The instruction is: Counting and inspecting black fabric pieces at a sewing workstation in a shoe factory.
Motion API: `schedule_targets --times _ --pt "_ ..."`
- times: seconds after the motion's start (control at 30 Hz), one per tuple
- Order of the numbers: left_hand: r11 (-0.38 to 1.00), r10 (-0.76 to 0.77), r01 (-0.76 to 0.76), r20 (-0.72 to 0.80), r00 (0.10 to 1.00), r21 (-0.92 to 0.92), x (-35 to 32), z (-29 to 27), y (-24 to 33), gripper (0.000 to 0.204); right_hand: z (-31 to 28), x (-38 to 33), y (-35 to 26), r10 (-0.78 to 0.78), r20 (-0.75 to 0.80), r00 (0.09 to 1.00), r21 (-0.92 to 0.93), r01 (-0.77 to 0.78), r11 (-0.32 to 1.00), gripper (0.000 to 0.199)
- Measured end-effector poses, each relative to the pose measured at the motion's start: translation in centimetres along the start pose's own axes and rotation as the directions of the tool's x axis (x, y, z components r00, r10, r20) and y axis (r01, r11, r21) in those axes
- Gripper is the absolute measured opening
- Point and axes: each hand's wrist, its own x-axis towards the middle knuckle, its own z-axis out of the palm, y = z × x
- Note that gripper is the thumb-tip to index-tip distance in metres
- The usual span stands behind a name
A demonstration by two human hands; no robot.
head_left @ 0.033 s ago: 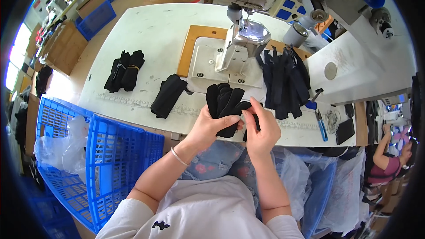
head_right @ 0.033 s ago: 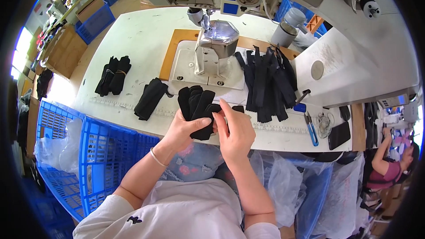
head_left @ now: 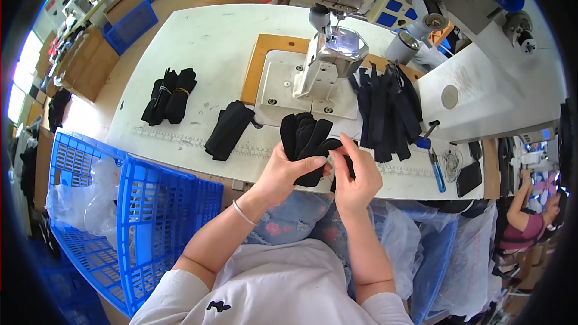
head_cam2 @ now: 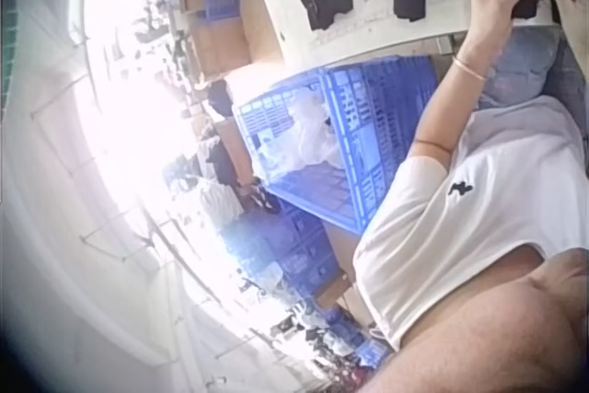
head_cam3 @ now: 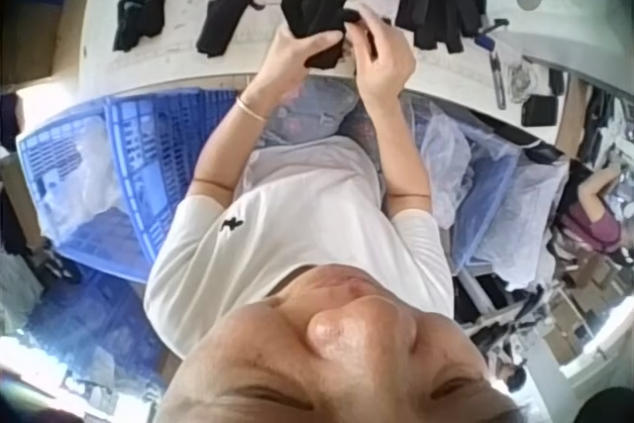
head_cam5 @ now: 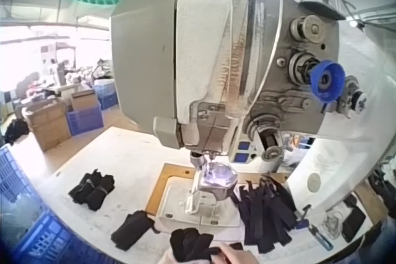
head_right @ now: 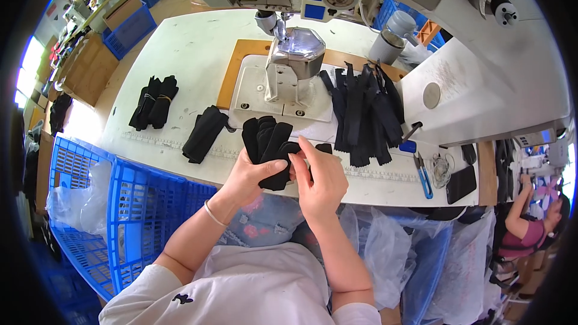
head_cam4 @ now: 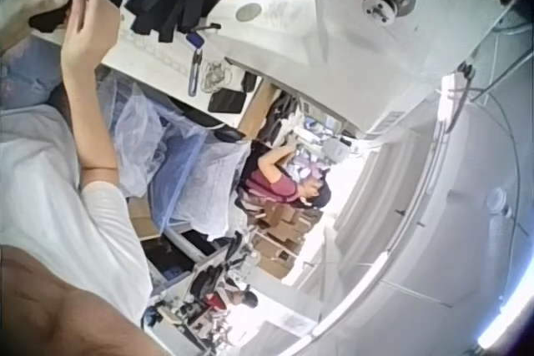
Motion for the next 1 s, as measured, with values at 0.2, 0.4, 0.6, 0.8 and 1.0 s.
schedule_targets --times 0.2,0.4,0.6,0.8,1.0 --pt "0.998 -0.055 0.055 0.021 0.998 0.018 0.0 -1.2 -0.5 0.042 -1.2 1.1 0.4 0.472 0.151 0.868 0.471 -0.483 0.738 0.012" --pt "0.999 -0.042 0.043 0.022 0.999 -0.030 0.3 -1.2 -0.3 0.046 -3.6 2.2 5.0 0.535 0.358 0.765 0.661 -0.612 0.434 0.013" --pt "0.997 -0.056 0.055 -0.005 0.998 -0.057 0.3 -0.8 -0.2 0.033 -3.0 1.3 4.8 0.427 0.264 0.865 0.070 -0.459 0.886 0.018" --pt "1.000 0.003 -0.001 0.073 0.997 -0.027 0.3 -1.1 -0.6 0.021 -1.5 1.9 2.6 0.247 0.214 0.945 0.322 -0.307 0.896 0.028" --pt "0.994 0.044 -0.051 0.070 0.997 0.094 0.1 -0.9 -0.7 0.022 -0.4 2.5 0.4 0.214 0.197 0.957 0.472 -0.284 0.835 0.023"
